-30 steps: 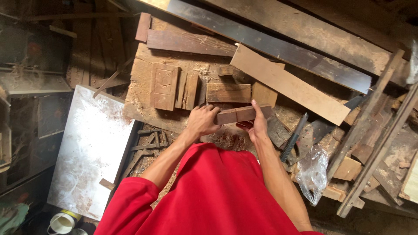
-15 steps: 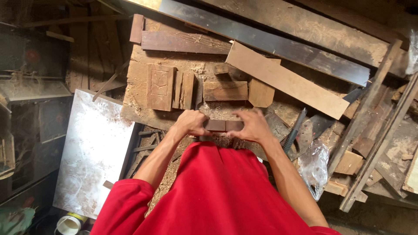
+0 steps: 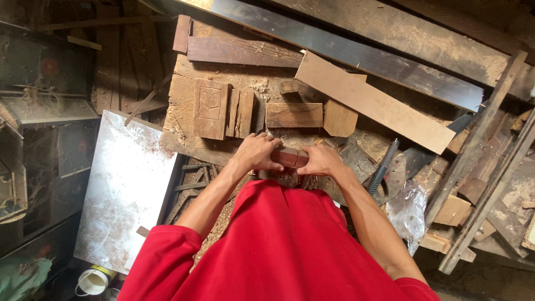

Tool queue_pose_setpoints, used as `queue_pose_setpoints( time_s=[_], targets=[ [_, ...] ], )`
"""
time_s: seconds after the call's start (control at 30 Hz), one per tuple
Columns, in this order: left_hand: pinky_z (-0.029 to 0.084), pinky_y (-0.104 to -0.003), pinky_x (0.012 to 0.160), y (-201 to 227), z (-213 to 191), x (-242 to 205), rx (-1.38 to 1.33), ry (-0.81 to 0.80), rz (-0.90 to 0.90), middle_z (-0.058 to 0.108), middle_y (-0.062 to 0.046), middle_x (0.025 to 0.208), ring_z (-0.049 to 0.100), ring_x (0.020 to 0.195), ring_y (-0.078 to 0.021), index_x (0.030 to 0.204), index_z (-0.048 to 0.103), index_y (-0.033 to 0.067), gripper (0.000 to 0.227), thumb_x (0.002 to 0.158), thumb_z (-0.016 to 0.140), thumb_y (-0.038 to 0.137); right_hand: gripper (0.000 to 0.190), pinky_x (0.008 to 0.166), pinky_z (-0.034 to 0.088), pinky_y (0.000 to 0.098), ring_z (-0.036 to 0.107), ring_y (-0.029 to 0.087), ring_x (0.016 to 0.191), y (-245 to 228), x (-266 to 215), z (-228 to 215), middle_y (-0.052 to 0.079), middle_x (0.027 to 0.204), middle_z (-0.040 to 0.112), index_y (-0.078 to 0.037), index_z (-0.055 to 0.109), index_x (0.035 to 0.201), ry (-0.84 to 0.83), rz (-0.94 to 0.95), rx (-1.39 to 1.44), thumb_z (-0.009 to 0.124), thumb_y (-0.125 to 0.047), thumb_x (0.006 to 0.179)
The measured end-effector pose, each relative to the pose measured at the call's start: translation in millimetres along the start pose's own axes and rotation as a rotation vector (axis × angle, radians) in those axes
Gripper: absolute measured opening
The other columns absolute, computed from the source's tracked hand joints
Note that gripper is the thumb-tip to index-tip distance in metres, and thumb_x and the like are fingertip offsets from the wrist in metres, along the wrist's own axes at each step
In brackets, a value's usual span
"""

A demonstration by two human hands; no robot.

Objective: The person arranges several wooden planks on a workbench, aligns them, and then uses a hammer to drive nails into the wood to join the pieces together. The person handles the wood and tools directly throughout the process.

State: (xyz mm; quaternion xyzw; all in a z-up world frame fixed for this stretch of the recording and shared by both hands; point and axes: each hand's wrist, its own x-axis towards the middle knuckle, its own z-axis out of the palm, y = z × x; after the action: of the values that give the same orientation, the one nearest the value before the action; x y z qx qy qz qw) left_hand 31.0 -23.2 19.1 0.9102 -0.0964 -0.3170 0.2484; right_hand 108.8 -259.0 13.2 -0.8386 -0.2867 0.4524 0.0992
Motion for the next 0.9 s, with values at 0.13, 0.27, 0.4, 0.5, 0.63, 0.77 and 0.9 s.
queue_pose_setpoints(
  time_s=[0.13,0.27,0.4,0.5,0.63,0.77,0.9],
  targets=[
    [0.045,-0.046,0.096,-3,7,10,0.044,0.094,0.017,0.065,-0.012,0.124,0.058,0.116,-0.0269,0.131,0.059,0.0087,0.098,0.059,0.088,0.068,0.084,0.083,0.058,0.0463,0.073,0.032,0.089,12,2,4,0.017,0.099,0.076,-0.016,0.065,0.133,-0.053,0.023,-0.018,0.078,-0.049,0.057],
    [0.054,-0.042,0.087,-7,12,13,0.042,-0.011,0.039,0.071,-0.006,0.117,0.067,0.1,-0.0232,0.135,0.063,0.0164,0.086,0.062,0.088,0.054,0.075,0.078,0.059,0.0432,0.072,0.025,0.08,18,0,-3,0.014,0.091,0.078,-0.016,0.07,0.128,-0.17,0.084,0.048,0.076,-0.044,0.059],
    [0.06,-0.037,0.074,-11,11,16,-0.143,-0.118,0.077,0.077,-0.006,0.098,0.073,0.08,-0.0212,0.126,0.07,0.0162,0.067,0.07,0.084,0.05,0.058,0.068,0.055,0.0412,0.069,0.021,0.071,28,-7,-9,0.013,0.085,0.077,-0.008,0.075,0.114,-0.262,-0.024,0.209,0.078,-0.035,0.064],
    [0.06,-0.038,0.072,-12,8,21,-0.206,-0.188,0.09,0.078,-0.007,0.091,0.073,0.078,-0.0215,0.125,0.07,0.017,0.068,0.069,0.085,0.052,0.047,0.058,0.053,0.0422,0.065,0.021,0.061,35,-8,-4,0.016,0.077,0.075,0.0,0.075,0.105,-0.433,0.111,0.446,0.074,-0.026,0.065],
    [0.06,-0.039,0.075,-12,6,23,-0.191,-0.264,0.053,0.078,-0.007,0.092,0.074,0.08,-0.0218,0.123,0.072,0.017,0.066,0.071,0.083,0.056,0.049,0.054,0.052,0.0408,0.067,0.02,0.061,47,3,6,0.011,0.076,0.075,0.009,0.077,0.094,-0.498,0.134,0.365,0.074,-0.032,0.067],
    [0.06,-0.04,0.077,-10,3,25,-0.21,-0.249,0.056,0.079,-0.008,0.093,0.074,0.082,-0.0225,0.123,0.073,0.0171,0.068,0.068,0.083,0.056,0.05,0.056,0.047,0.0432,0.061,0.023,0.067,55,5,13,0.016,0.087,0.072,0.005,0.076,0.095,-0.437,0.119,0.27,0.076,-0.036,0.066],
    [0.06,-0.04,0.079,-12,3,27,-0.184,-0.232,0.053,0.078,-0.008,0.094,0.074,0.084,-0.0233,0.125,0.072,0.0179,0.069,0.068,0.084,0.055,0.058,0.069,0.054,0.0396,0.069,0.023,0.08,47,-4,8,0.015,0.099,0.077,-0.007,0.07,0.113,-0.404,0.097,0.336,0.073,-0.036,0.062]
  ],
)
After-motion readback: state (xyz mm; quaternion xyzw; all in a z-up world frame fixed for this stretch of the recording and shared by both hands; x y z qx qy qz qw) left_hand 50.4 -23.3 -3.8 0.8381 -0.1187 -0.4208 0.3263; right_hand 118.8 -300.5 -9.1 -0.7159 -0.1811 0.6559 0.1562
